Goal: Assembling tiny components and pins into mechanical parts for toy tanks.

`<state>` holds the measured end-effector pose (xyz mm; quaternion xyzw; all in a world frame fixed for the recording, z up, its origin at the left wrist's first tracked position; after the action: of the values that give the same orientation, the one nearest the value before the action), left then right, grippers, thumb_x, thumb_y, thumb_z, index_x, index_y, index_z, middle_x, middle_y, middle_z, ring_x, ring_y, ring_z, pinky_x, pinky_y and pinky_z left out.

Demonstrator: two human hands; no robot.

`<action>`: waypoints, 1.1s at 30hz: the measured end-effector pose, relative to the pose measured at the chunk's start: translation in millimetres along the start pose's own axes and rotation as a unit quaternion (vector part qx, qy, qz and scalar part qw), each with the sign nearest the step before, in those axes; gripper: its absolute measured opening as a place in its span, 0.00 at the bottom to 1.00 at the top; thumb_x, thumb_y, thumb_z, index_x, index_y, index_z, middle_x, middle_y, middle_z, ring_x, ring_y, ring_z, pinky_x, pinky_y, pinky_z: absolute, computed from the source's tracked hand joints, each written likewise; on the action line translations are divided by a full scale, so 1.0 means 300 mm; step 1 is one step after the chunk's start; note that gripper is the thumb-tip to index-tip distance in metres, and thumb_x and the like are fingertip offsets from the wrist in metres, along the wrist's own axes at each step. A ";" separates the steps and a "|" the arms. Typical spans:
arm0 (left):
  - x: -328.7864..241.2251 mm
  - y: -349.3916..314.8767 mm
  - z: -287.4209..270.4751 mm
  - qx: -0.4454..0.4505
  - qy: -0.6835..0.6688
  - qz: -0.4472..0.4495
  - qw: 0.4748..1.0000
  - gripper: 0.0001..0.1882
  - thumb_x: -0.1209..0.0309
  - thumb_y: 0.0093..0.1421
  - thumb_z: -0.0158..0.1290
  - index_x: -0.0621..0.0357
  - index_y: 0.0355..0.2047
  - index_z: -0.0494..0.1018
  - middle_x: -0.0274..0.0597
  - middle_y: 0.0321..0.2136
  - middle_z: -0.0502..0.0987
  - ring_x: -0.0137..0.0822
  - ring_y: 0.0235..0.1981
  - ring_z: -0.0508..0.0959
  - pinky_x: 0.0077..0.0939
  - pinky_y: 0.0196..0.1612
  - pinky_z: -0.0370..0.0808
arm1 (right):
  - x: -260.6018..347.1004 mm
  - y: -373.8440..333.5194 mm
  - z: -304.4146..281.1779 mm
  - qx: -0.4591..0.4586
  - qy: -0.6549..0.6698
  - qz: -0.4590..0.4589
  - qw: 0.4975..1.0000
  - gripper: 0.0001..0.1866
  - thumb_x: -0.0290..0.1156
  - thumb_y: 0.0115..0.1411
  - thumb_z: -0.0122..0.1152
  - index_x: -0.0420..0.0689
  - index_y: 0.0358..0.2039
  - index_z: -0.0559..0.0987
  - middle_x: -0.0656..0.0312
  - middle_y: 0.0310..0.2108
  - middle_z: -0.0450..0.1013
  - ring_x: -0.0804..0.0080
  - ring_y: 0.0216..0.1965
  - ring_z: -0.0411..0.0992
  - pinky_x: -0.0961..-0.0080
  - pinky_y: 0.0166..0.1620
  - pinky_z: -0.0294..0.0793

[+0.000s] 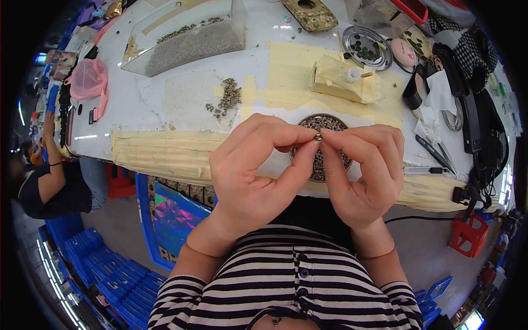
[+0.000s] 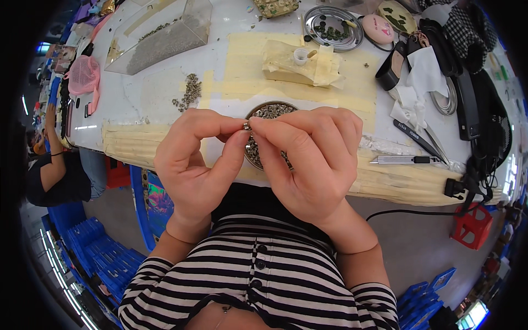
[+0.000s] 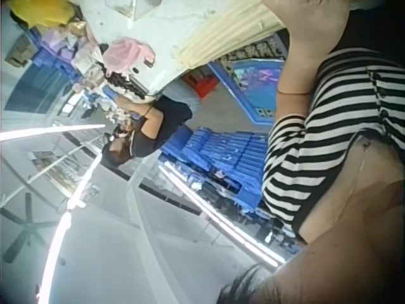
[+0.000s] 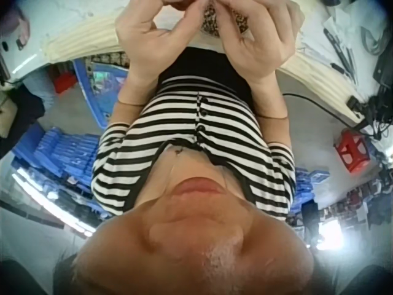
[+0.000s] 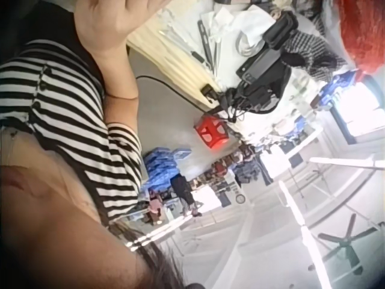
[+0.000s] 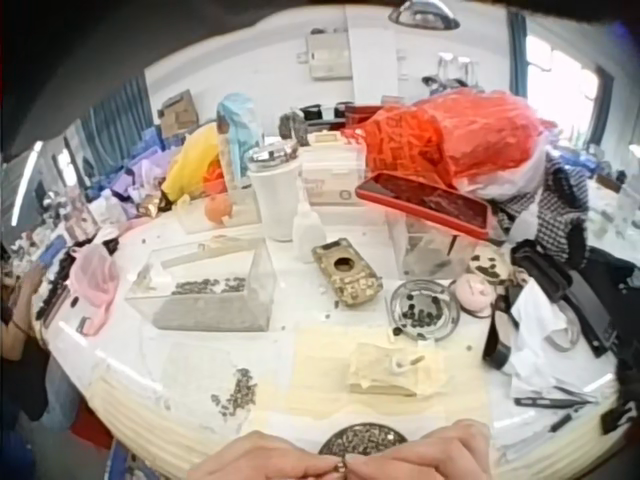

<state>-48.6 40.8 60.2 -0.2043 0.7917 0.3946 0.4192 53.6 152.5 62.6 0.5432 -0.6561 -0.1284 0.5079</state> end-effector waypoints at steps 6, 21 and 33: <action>-0.005 0.001 0.000 0.006 0.008 0.005 1.000 0.09 0.86 0.51 0.61 0.66 0.33 0.78 0.41 0.29 0.80 0.31 0.31 0.76 0.22 0.37 0.71 | -0.001 -0.001 0.005 0.001 -0.002 0.001 1.000 0.15 0.21 0.42 0.73 0.47 0.33 0.84 0.68 0.29 0.75 0.69 0.31 0.69 0.72 0.39 0.64; -0.033 -0.011 0.005 -0.028 0.045 0.083 0.995 0.10 0.87 0.50 0.62 0.68 0.34 0.79 0.43 0.29 0.80 0.33 0.31 0.78 0.22 0.35 0.73 | -0.020 -0.006 0.009 0.006 0.032 0.037 0.999 0.14 0.19 0.42 0.71 0.45 0.32 0.83 0.64 0.30 0.75 0.65 0.33 0.69 0.72 0.38 0.66; -0.031 -0.007 0.009 -0.022 0.031 0.091 0.995 0.11 0.86 0.48 0.63 0.68 0.34 0.79 0.45 0.30 0.80 0.34 0.30 0.78 0.22 0.35 0.74 | -0.022 -0.007 0.006 0.002 0.041 0.053 0.998 0.14 0.18 0.42 0.71 0.45 0.31 0.83 0.63 0.29 0.75 0.65 0.32 0.69 0.72 0.36 0.66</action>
<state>-40.7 41.6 66.0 -0.1520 0.8108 0.4418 0.3525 52.8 156.6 56.8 0.5133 -0.6626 -0.0779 0.5398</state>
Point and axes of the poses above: each hand's wrist, its own y-axis towards the middle knuckle, its own z-axis out of the palm, x = y × z, the point moved 8 cm from there along y, towards the middle knuckle
